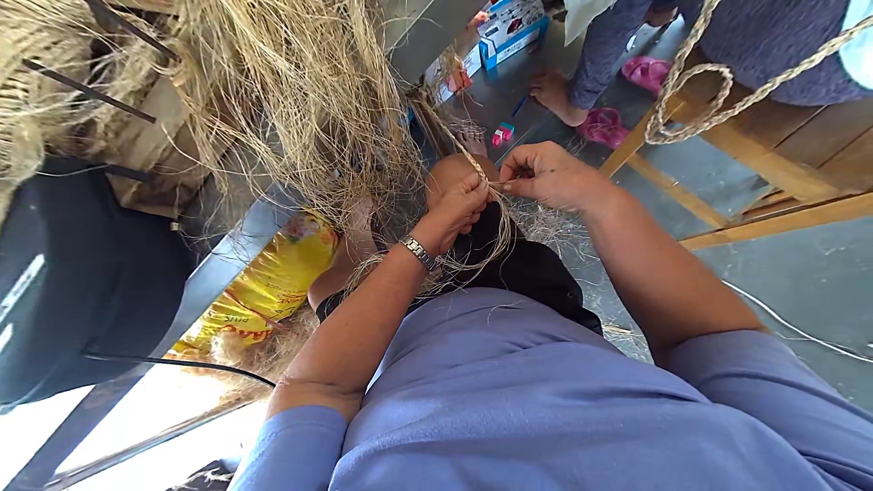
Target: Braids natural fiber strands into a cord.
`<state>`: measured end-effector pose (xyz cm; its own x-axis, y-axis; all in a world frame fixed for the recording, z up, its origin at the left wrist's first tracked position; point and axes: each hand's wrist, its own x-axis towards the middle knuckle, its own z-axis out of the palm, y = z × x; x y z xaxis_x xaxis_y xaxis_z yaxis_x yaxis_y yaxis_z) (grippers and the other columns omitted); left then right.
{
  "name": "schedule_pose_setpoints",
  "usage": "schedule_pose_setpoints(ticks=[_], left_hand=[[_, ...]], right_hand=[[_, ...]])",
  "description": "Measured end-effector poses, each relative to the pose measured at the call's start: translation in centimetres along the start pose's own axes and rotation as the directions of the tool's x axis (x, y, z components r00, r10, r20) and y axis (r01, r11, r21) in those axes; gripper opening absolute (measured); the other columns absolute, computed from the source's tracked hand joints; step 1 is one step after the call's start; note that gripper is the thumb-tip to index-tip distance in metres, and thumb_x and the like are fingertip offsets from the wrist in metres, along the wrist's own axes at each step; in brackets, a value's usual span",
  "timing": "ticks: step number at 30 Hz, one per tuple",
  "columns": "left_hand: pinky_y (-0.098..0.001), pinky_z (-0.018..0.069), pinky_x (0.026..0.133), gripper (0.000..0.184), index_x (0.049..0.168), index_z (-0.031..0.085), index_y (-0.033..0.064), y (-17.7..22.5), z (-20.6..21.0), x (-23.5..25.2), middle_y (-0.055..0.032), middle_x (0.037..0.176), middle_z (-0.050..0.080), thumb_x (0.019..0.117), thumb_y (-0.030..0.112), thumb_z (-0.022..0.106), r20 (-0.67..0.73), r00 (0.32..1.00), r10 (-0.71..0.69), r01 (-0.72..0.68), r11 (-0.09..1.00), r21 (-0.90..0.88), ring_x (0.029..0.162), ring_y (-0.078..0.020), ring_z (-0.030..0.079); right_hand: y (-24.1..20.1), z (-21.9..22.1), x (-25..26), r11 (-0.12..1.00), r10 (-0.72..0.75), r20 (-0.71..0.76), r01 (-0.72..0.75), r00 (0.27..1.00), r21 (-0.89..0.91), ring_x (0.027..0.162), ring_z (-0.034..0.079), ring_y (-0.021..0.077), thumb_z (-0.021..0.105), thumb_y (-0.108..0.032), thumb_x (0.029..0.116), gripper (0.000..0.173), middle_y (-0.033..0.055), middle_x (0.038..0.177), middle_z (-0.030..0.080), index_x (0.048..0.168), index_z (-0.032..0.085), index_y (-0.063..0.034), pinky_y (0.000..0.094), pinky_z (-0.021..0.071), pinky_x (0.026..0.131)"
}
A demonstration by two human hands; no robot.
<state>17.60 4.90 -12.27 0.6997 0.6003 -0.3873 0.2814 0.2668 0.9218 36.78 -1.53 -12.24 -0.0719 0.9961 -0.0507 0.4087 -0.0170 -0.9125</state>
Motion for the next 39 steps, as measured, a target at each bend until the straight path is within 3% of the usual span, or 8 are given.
schedule_pose_setpoints(ticks=[9, 16, 20, 23, 28, 34, 36, 39], left_hand=[[-0.0152, 0.023, 0.042, 0.022, 0.086, 0.049, 0.0104, -0.3, 0.4, 0.7, 0.0067, 0.062, 0.038, 0.1077, 0.01, 0.045, -0.094, 0.994, 0.053, -0.041, 0.991, 0.124, 0.045, -0.0002, 0.028], [-0.0153, 0.0218, 0.043, 0.025, 0.081, 0.049, 0.0095, -0.2, 0.9, 0.4, 0.0068, 0.06, 0.037, 0.1061, 0.007, 0.047, -0.126, 0.989, 0.08, -0.063, 0.989, 0.136, 0.045, 0.0003, 0.027], [-0.0148, 0.0315, 0.038, 0.019, 0.088, 0.053, 0.008, 0.4, 0.4, 0.4, 0.0026, 0.059, 0.049, 0.1062, 0.01, 0.049, -0.062, 0.997, -0.048, 0.053, 0.996, 0.077, 0.041, -0.0018, 0.04], [-0.0173, 0.0411, 0.046, 0.018, 0.086, 0.052, 0.0103, 0.2, -0.1, 0.4, 0.0035, 0.061, 0.052, 0.1032, 0.005, 0.048, -0.024, 0.998, -0.058, 0.058, 0.998, 0.001, 0.049, -0.0027, 0.049], [-0.0179, 0.0512, 0.051, 0.011, 0.096, 0.049, 0.0065, 1.0, 0.4, -0.4, 0.0004, 0.066, 0.057, 0.1045, 0.001, 0.045, -0.034, 0.987, -0.159, 0.153, 0.978, -0.143, 0.052, -0.0051, 0.058], [-0.0121, 0.0318, 0.04, 0.016, 0.093, 0.045, 0.0112, 0.1, 0.0, -0.9, 0.0045, 0.065, 0.044, 0.1054, 0.002, 0.041, -0.024, 0.986, -0.165, 0.155, 0.959, -0.236, 0.045, 0.0002, 0.038], [-0.0118, 0.0303, 0.04, 0.018, 0.091, 0.045, 0.0125, -0.2, 0.1, -1.1, 0.0053, 0.063, 0.042, 0.1053, 0.002, 0.041, -0.023, 0.991, -0.135, 0.123, 0.949, -0.291, 0.045, 0.0006, 0.035], [-0.0147, 0.0342, 0.043, 0.016, 0.092, 0.048, 0.0124, -0.6, -0.2, -2.1, 0.0058, 0.059, 0.043, 0.104, 0.004, 0.045, -0.065, 0.995, -0.071, 0.048, 0.954, -0.296, 0.045, -0.0008, 0.039]], right_hand=[[0.1, 1.0, 0.3, 0.999, 0.03, -0.037, -0.031, 0.999, -0.028, 0.068, 0.055, 0.0102, 0.069, -0.011, 0.0975, 0.012, 0.006, 0.081, 0.059, 0.097, 0.064, 0.0007, 0.0284, 0.0485, 0.066], [-3.3, -0.1, -3.0, 0.92, 0.03, -0.057, -0.049, 0.998, -0.389, 0.079, 0.061, 0.0253, 0.063, -0.02, 0.102, 0.02, 0.0111, 0.083, 0.064, 0.094, 0.07, -0.0032, 0.0503, 0.0486, 0.074], [-7.1, 3.3, -4.4, 0.759, -0.011, -0.013, -0.001, 1.0, -0.652, 0.093, 0.069, 0.0428, 0.055, -0.014, 0.1034, 0.021, 0.0215, 0.096, 0.07, 0.1, 0.071, -0.0007, 0.0637, 0.0526, 0.077], [-8.4, 6.7, -4.7, 0.666, -0.022, 0.113, 0.099, 0.993, -0.739, 0.085, 0.069, 0.0437, 0.054, -0.005, 0.1001, 0.015, 0.0229, 0.091, 0.067, 0.096, 0.066, 0.0031, 0.0589, 0.054, 0.067], [-9.8, 9.8, -4.7, 0.6, 0.04, 0.296, 0.214, 0.954, -0.771, 0.088, 0.069, 0.0413, 0.054, 0.006, 0.0964, 0.011, 0.0229, 0.093, 0.066, 0.101, 0.064, 0.0064, 0.0521, 0.0558, 0.069], [-8.7, 10.3, -4.8, 0.652, 0.0, 0.367, 0.278, 0.93, -0.706, 0.087, 0.069, 0.0412, 0.055, 0.0, 0.0988, 0.011, 0.0233, 0.091, 0.066, 0.099, 0.064, 0.0066, 0.0529, 0.0551, 0.07], [-7.6, 9.1, -5.2, 0.751, -0.148, 0.3, 0.304, 0.942, -0.586, 0.085, 0.069, 0.0355, 0.061, -0.021, 0.1018, 0.023, 0.017, 0.088, 0.068, 0.093, 0.068, -0.0008, 0.0539, 0.0549, 0.071], [-6.4, 6.4, -5.0, 0.819, -0.34, -0.059, 0.265, 0.938, -0.508, 0.095, 0.071, 0.029, 0.067, -0.03, 0.0983, 0.027, 0.0134, 0.099, 0.073, 0.101, 0.076, -0.0044, 0.0515, 0.0577, 0.083]])
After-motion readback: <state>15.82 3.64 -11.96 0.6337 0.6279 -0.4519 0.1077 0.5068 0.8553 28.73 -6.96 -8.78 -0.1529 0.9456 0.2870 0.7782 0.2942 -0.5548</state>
